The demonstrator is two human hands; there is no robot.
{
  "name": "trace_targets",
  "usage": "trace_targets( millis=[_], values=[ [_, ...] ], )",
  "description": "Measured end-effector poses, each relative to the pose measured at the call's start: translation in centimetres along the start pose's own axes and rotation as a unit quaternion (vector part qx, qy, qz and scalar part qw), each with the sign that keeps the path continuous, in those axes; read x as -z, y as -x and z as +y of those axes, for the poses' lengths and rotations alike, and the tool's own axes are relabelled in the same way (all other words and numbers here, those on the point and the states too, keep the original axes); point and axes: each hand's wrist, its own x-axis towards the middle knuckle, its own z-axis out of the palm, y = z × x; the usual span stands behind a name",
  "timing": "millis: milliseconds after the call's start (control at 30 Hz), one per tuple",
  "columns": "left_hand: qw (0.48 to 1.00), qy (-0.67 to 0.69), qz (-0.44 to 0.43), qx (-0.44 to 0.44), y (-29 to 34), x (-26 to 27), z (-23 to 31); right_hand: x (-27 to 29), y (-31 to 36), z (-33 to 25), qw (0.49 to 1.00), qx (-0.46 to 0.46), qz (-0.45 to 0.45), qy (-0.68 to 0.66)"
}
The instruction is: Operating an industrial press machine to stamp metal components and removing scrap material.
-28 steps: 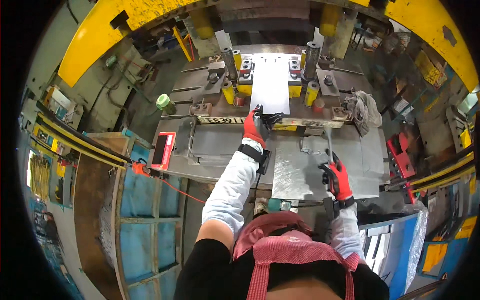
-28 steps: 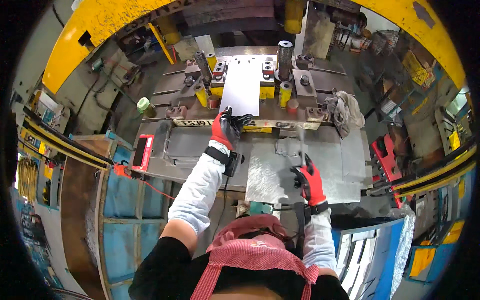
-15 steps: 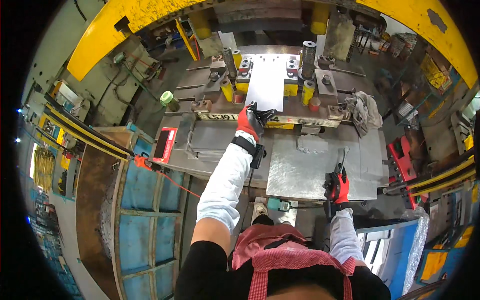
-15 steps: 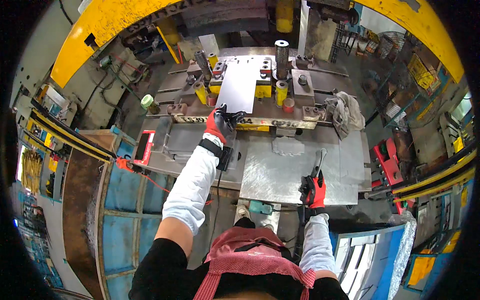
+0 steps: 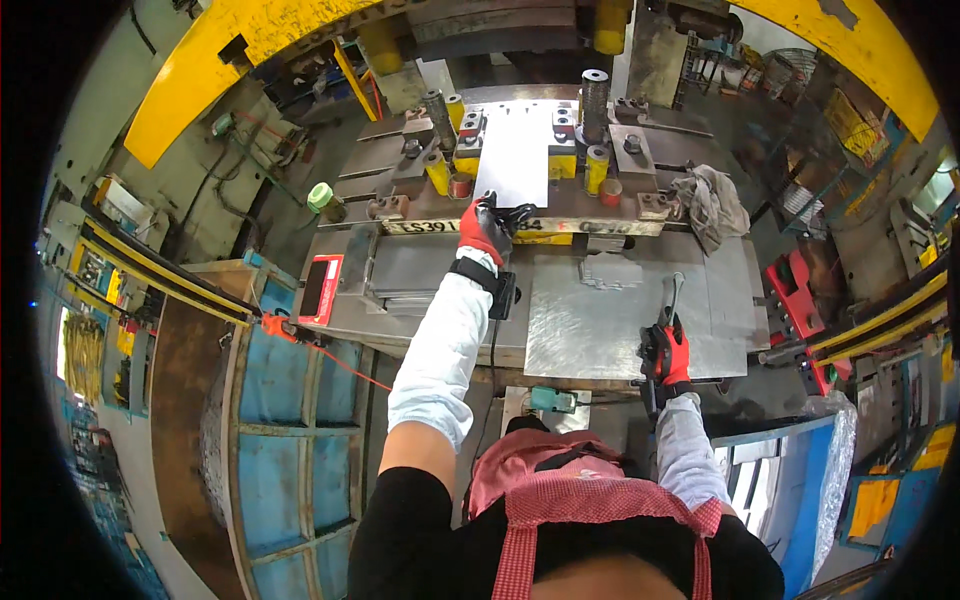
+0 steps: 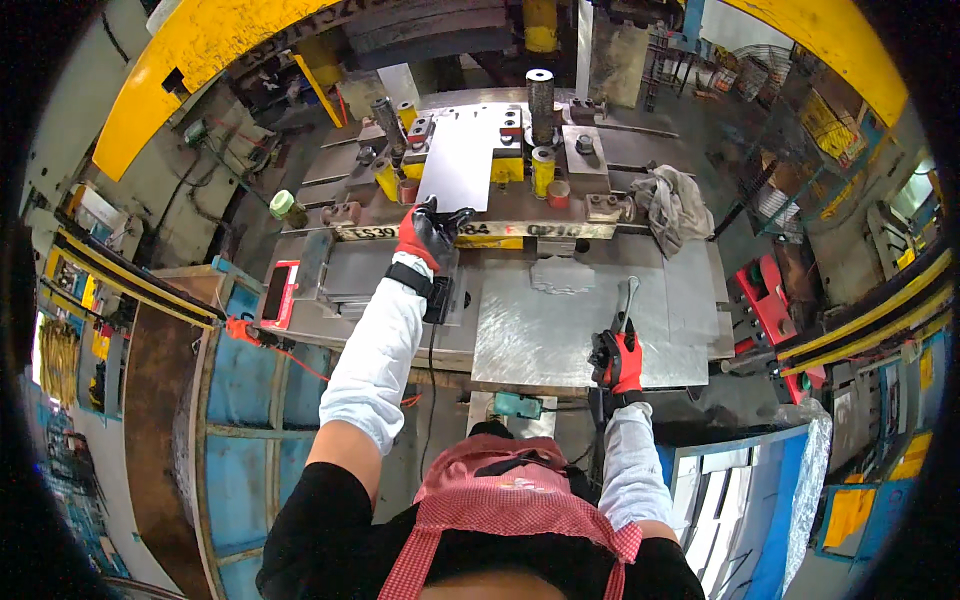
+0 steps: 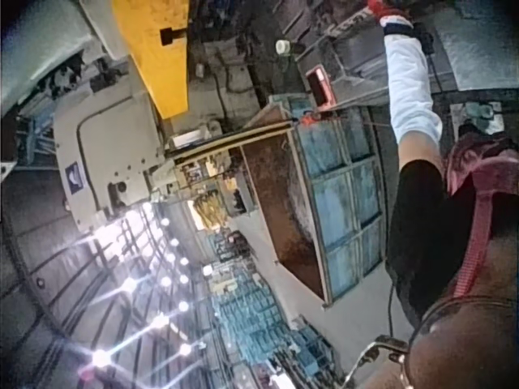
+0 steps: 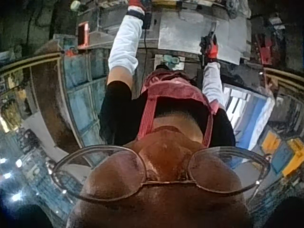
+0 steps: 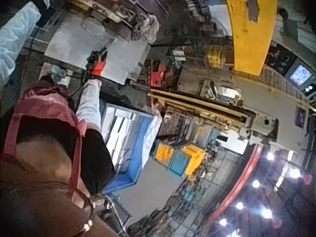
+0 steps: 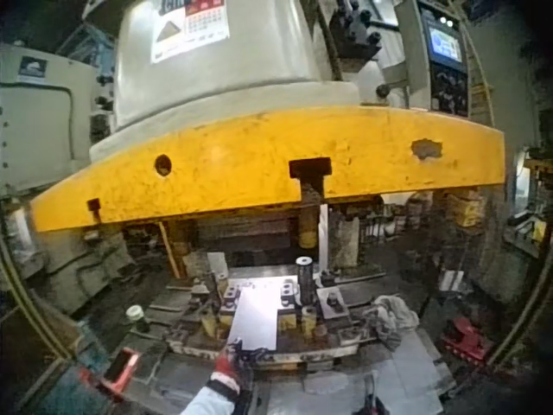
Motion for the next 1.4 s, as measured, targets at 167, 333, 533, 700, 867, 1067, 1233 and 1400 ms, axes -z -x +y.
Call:
trace_targets(
  millis=[167, 333, 533, 700, 867, 1067, 1233, 1400],
  values=[
    [0.999, 0.005, 0.029, 0.028, 0.2, -0.3, 0.2, 0.9, -0.4, 0.5, 0.999, -0.009, -0.048, -0.025],
    [0.997, 0.05, 0.012, 0.053, 0.5, -1.3, -0.1, 1.1, -0.6, 0.7, 0.998, 0.0, -0.04, -0.04],
    [0.983, 0.092, -0.144, 0.065, -1.5, 3.2, -0.3, -0.5, 0.7, -0.5, 0.998, 0.004, -0.04, -0.043],
    [0.985, 0.074, -0.149, 0.053, -2.0, 3.4, -1.1, 0.1, 0.0, -0.2, 0.997, 0.001, -0.044, -0.07],
    [0.999, 0.0, -0.034, 0.0, 0.1, 0.7, -0.4, 0.2, -0.1, 0.1, 0.998, 0.013, -0.041, -0.056],
    [1.0, -0.019, -0.003, -0.001, 0.3, -0.2, 0.0, 0.6, 0.2, 0.4, 0.996, 0.02, -0.05, -0.065],
    [1.0, 0.0, -0.019, 0.017, 0.6, -1.5, -0.4, 3.1, -1.6, 1.6, 0.998, 0.002, -0.044, 0.043],
    [0.999, -0.022, -0.036, 0.035, 0.1, 0.6, 0.6, -8.7, 1.4, -4.2, 0.989, 0.098, -0.061, 0.09]
  ],
)
